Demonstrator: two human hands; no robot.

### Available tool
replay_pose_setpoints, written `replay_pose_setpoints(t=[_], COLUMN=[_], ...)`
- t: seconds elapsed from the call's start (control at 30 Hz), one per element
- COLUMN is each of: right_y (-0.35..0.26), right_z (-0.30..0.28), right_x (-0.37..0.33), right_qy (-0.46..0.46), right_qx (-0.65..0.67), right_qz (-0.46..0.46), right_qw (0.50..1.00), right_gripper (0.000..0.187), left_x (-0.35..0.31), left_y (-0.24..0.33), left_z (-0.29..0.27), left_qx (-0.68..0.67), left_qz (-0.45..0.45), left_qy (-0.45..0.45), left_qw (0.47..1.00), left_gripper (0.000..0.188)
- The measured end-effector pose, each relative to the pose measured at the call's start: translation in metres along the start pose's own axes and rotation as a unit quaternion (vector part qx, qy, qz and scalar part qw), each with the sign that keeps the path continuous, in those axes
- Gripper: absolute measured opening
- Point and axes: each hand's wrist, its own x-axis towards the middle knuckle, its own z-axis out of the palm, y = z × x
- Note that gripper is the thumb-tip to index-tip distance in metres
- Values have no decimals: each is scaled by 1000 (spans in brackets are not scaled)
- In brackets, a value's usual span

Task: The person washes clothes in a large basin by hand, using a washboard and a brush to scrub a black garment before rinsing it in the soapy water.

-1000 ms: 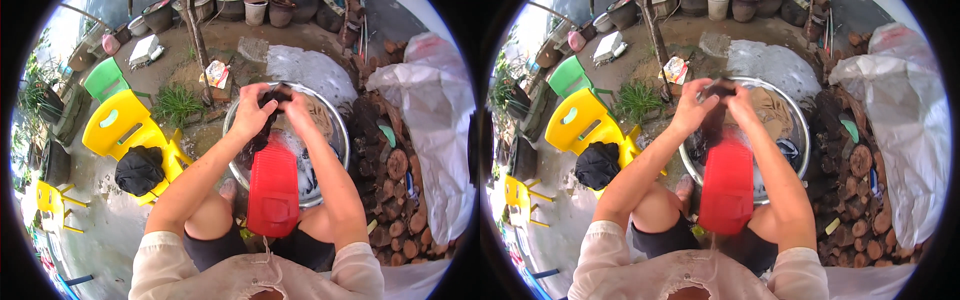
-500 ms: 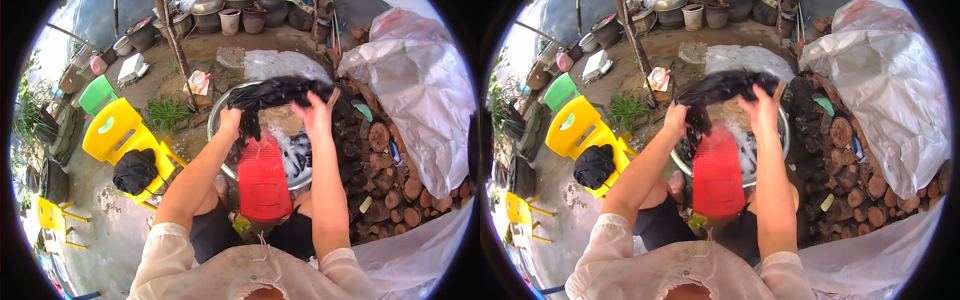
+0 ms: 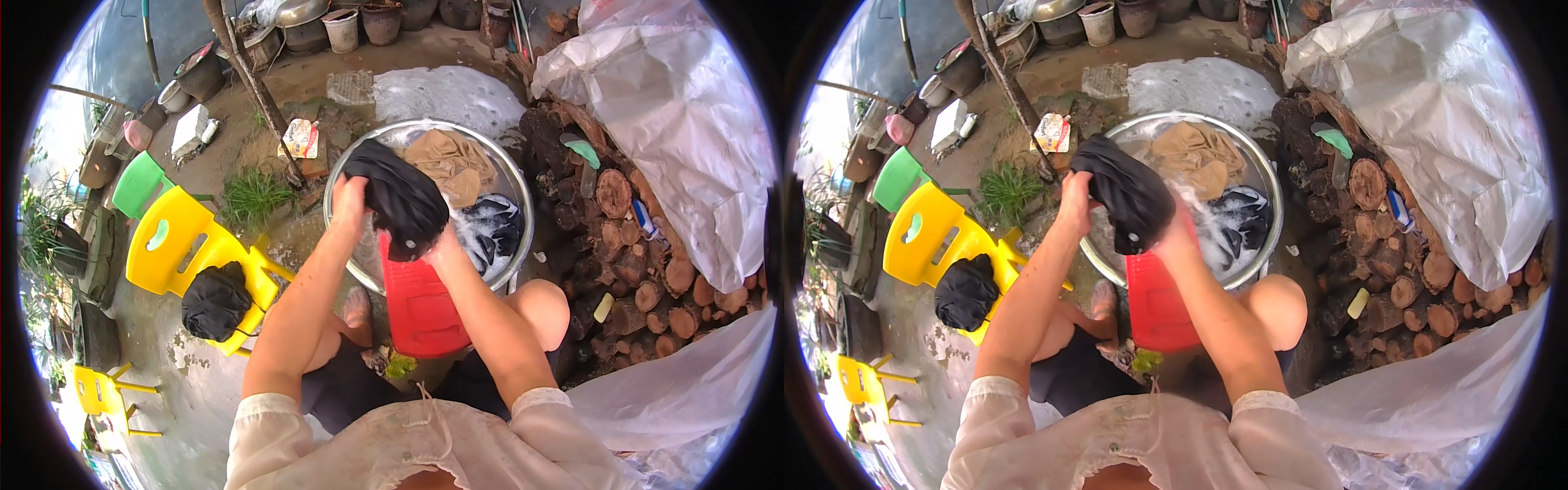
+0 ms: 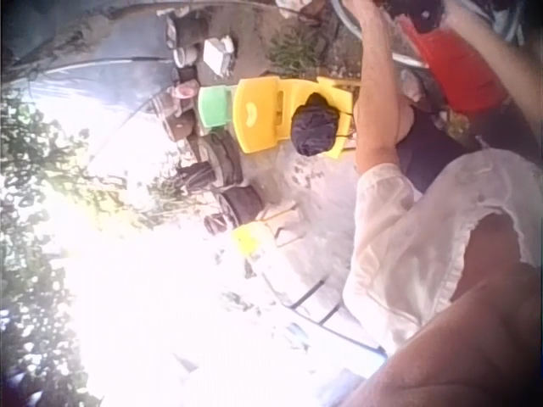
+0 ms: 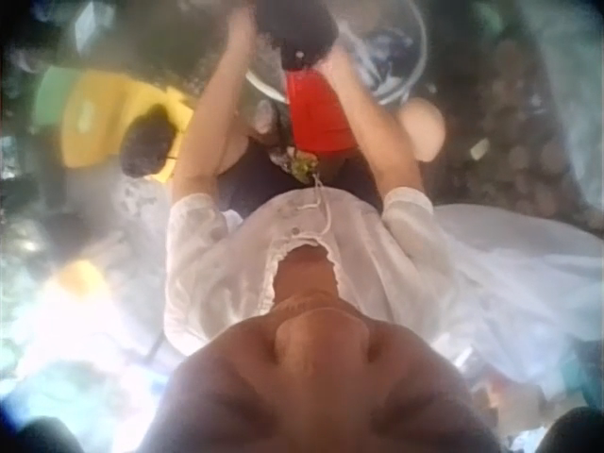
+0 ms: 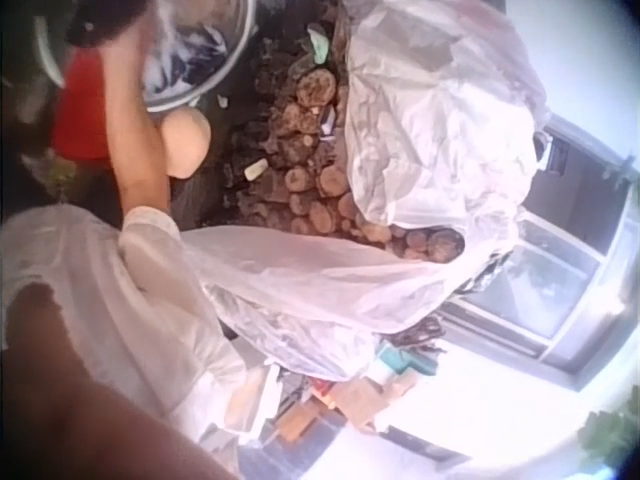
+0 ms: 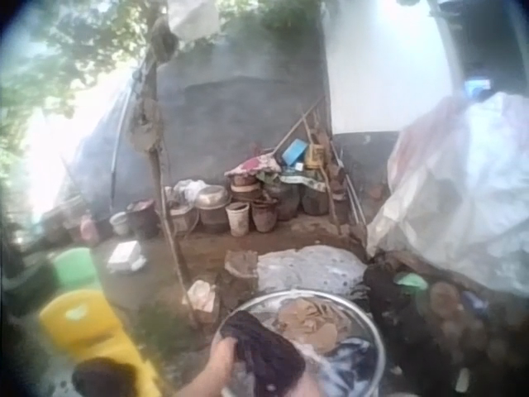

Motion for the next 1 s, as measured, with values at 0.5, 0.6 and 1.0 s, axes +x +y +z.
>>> replay_pose_setpoints(t=[0.5, 0.6, 1.0], right_y=[-82, -74, -84], right_z=[-15, -24, -3], right_x=[43, 45, 33], right_qy=[187, 134, 93], right_qx=[-312, -523, -671], right_qz=[77, -19, -89], right_qw=[928, 842, 731], right_gripper=[28, 27, 19], left_x=[39, 54, 55], left_y=[-5, -25, -28], left_z=[24, 26, 25], left_qx=[36, 99, 618], left_qz=[75, 56, 264], left_qy=[-8, 26, -5], left_qw=[997, 993, 740], left_gripper=[31, 33, 26])
